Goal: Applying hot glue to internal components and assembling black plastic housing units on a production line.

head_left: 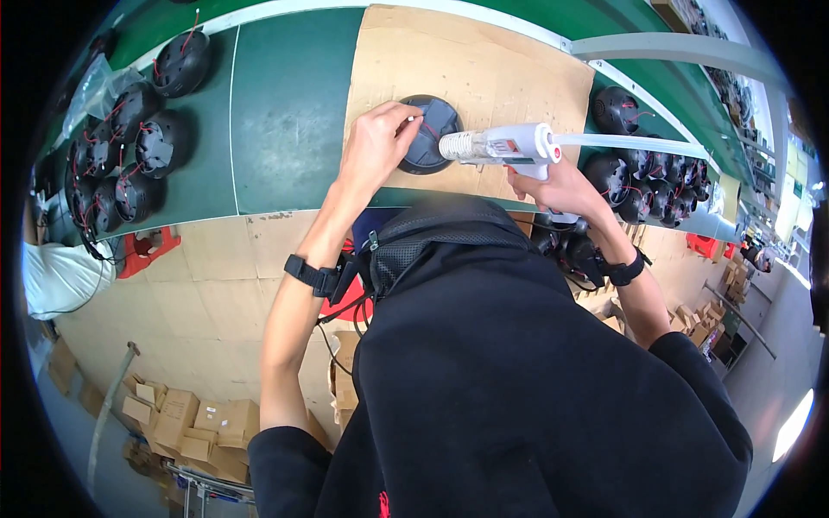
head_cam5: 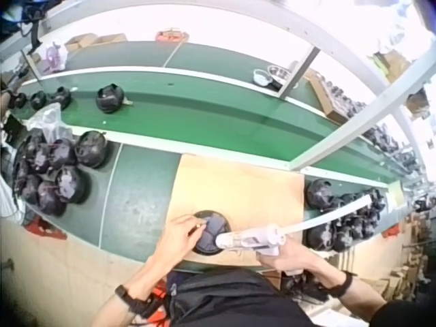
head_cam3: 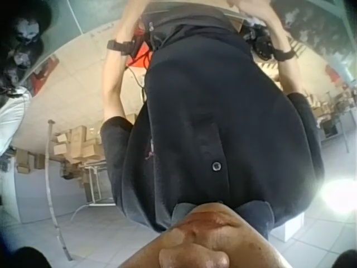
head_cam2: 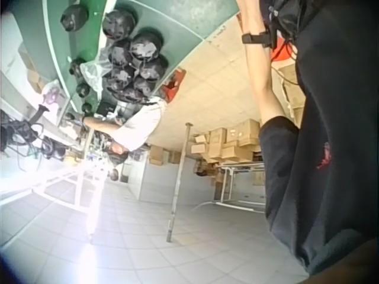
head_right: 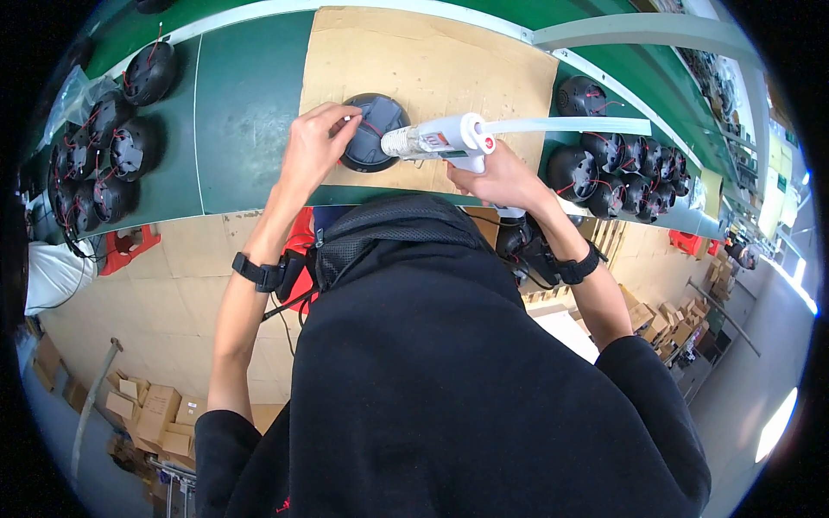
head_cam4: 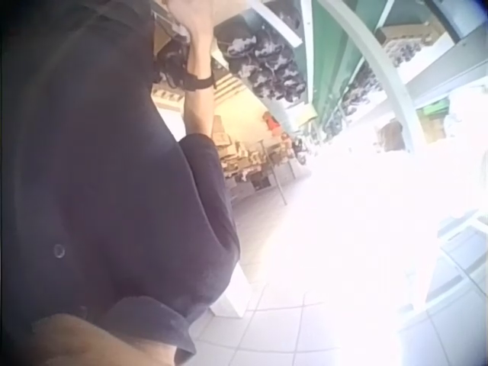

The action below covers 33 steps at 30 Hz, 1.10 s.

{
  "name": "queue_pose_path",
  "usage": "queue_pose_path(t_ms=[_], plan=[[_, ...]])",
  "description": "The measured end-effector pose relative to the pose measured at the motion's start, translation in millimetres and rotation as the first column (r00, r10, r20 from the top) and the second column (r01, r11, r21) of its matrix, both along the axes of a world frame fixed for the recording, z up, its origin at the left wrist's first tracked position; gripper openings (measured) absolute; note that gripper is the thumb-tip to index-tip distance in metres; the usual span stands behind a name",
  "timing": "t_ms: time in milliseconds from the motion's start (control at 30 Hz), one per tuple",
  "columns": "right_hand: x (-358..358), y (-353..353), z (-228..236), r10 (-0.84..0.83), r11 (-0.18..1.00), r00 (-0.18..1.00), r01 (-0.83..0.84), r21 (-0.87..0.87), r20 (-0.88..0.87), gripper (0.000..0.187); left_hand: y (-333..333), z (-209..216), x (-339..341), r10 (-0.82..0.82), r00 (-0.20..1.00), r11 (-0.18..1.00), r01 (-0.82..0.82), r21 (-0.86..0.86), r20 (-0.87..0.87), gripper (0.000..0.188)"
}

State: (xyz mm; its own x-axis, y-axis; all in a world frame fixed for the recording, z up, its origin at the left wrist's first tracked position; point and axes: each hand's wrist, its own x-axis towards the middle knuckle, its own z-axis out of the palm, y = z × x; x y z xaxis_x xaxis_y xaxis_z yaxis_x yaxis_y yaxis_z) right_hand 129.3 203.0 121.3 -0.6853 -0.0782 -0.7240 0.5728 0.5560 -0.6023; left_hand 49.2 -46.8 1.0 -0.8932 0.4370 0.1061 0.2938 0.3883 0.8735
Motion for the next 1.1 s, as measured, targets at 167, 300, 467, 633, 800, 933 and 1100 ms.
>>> queue_pose_path(t_ms=[167,300,467,633,800,933,1100], plan=[[2.2,-1.8,-3.3,-0.023,1.0,0.999,0.023,0.001,-0.031,0.027,8.4,0.0,-2.9,-0.017,1.0,1.0,0.017,-0.002,0.009,0.015],[-3.9,-7.9,8.6,-0.002,0.998,1.0,0.001,0.062,0.016,0.028,8.3,0.2,-2.5,-0.019,1.0,1.0,0.018,0.007,0.009,0.016],[-2.8,-6.5,6.6,0.026,0.996,1.0,-0.025,0.086,-0.003,0.03,4.7,-1.9,-0.1,-0.014,1.0,0.999,0.014,0.032,0.007,0.015],[-3.7,-0.3,1.2,-0.001,1.0,0.998,0.0,-0.01,-0.067,0.031,-2.5,1.3,0.3,-0.013,0.999,0.999,0.011,0.041,0.039,0.014],[-3.0,1.9,0.7,-0.06,0.996,0.995,0.054,-0.066,-0.086,0.029,-19.8,14.4,11.4,-0.127,0.977,0.992,0.123,0.035,0.169,0.013],[-8.3,-2.0,0.5,-0.086,0.992,0.996,0.082,-0.096,-0.037,0.026,-25.7,10.5,31.9,-0.289,0.944,0.957,0.278,0.086,0.161,0.011],[-16.4,-8.9,-6.7,-0.002,1.0,0.999,0.001,-0.02,-0.043,0.023,-26.1,7.4,48.2,-0.342,0.923,0.94,0.339,0.046,0.18,0.009]])
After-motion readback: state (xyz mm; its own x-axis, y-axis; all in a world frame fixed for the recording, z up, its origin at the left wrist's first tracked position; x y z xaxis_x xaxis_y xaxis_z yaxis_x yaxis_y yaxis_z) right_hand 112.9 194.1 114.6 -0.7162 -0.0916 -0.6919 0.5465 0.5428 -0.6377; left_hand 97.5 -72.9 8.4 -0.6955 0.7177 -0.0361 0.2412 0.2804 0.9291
